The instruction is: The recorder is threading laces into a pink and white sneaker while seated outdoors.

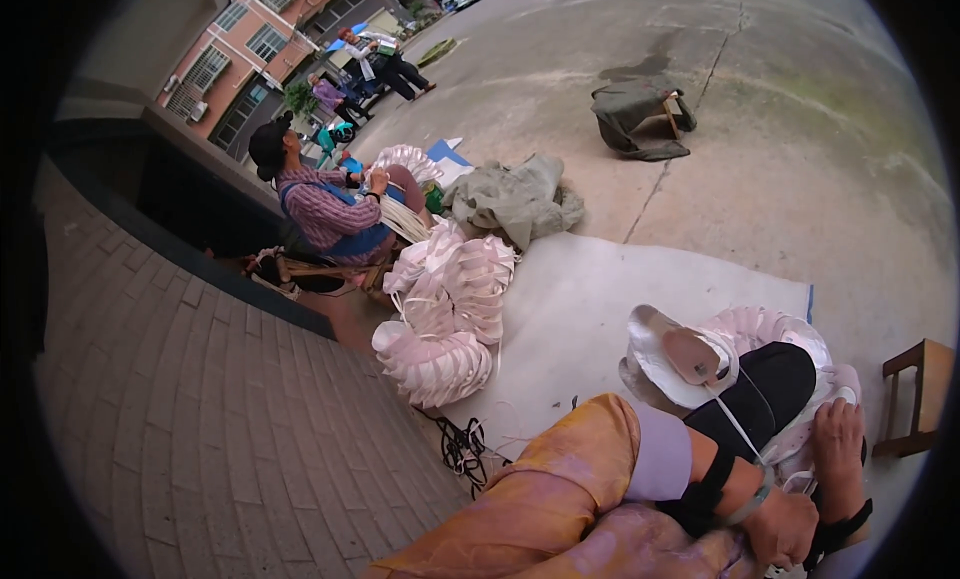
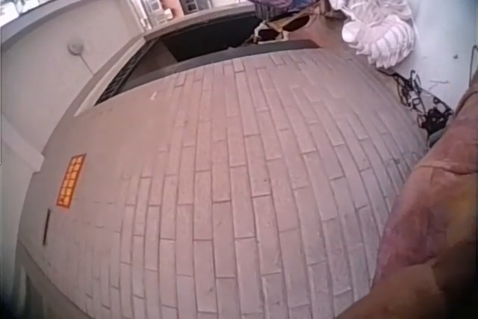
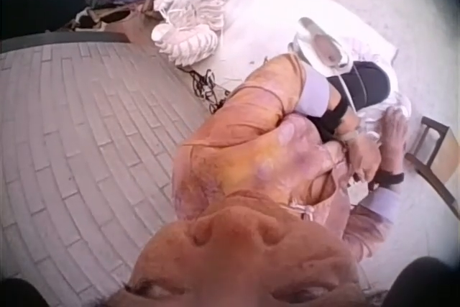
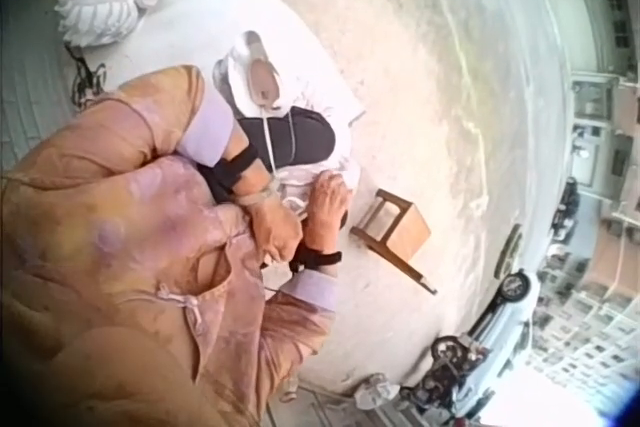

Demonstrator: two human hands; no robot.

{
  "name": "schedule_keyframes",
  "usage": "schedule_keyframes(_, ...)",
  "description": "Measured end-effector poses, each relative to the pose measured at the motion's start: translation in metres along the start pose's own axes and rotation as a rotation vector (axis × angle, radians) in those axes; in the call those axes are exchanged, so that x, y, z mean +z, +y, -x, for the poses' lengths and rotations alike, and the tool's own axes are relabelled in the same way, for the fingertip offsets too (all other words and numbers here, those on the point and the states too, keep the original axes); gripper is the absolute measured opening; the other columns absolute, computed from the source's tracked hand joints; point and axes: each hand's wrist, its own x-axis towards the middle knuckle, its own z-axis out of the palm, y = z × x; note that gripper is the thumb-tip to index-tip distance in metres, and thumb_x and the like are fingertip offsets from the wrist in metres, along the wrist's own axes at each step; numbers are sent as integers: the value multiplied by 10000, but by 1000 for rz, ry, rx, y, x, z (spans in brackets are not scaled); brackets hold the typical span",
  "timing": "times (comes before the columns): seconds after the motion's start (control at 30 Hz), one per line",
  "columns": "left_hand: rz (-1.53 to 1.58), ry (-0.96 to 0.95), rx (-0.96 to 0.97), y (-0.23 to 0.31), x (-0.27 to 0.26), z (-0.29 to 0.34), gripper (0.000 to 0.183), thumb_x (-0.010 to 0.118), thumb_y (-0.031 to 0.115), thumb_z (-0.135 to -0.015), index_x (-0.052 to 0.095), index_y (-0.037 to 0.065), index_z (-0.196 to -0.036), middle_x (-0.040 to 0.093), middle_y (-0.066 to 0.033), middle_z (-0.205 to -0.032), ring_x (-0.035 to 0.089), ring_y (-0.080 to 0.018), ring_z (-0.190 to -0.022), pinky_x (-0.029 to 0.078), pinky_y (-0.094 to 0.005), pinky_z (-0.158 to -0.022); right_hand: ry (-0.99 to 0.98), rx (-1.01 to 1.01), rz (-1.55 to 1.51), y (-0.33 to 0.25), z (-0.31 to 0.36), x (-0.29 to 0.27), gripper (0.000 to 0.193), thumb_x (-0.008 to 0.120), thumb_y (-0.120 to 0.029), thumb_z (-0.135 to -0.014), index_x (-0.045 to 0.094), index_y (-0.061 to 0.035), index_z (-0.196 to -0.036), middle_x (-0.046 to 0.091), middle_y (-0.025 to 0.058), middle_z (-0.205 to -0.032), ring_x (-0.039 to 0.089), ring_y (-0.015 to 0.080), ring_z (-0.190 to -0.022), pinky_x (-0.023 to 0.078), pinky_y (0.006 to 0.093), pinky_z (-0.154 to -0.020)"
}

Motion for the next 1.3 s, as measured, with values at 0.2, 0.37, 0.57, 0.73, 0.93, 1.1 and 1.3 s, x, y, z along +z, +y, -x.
schedule_keyframes(0.2, -143, -23, -30, -1, 2, 3, 212, 577, 313, -728, 681, 130, -699, 638, -92, -678, 621, -299, -679, 475, -406, -615, -204, -29, 2, -3, -29, -21, 131, 526, -118, -839, 579, -2, -868, 594, 157, -804, 584, 296, -698, 462, 376, -603)
schedule_keyframes(0.37, -219, -24, 118, -4, -1, 1, 173, 610, 309, -641, 669, 147, -632, 614, -83, -621, 603, -298, -623, 440, -401, -566, -276, 39, -59, 4, -25, -3, 152, 526, -134, -858, 593, 2, -850, 614, 154, -806, 592, 275, -687, 469, 353, -594)
schedule_keyframes(0.57, -271, 22, 269, 26, -22, 2, 168, 599, 256, -637, 631, 105, -571, 566, -76, -573, 556, -273, -600, 385, -384, -579, -113, 470, -218, 10, 27, 36, 309, 535, -49, -719, 542, -27, -1026, 528, 157, -781, 548, 331, -715, 419, 448, -661)
schedule_keyframes(0.73, -205, -41, 77, 35, -43, 18, 108, 578, 200, -668, 580, 92, -675, 561, -67, -656, 527, -245, -645, 380, -362, -629, -288, -32, -66, 1, -34, -5, 68, 528, -119, -765, 572, -78, -797, 564, 61, -701, 584, 197, -670, 396, 348, -575)
schedule_keyframes(0.93, -163, -35, 196, 38, -51, 10, 105, 569, 112, -640, 558, 56, -728, 513, -64, -737, 484, -224, -753, 378, -343, -761, -162, 161, -270, 10, -22, 4, 89, 529, -140, -793, 564, -61, -776, 552, 78, -753, 589, 233, -714, 438, 366, -637)
schedule_keyframes(1.1, -108, -97, 225, 35, -47, 6, 107, 577, 97, -635, 487, 66, -684, 450, -61, -703, 460, -233, -726, 377, -349, -775, 8, 856, -754, 14, -7, 9, 154, 518, -140, -777, 592, -11, -817, 593, 167, -686, 592, 298, -646, 458, 350, -618)
schedule_keyframes(1.3, -35, -111, 160, 32, -43, 14, 89, 581, 95, -709, 499, 64, -727, 434, -62, -653, 471, -236, -618, 365, -348, -623, 8, 791, -892, 20, 6, -11, 135, 537, -130, -746, 590, -24, -812, 567, 143, -657, 560, 275, -613, 441, 347, -598)
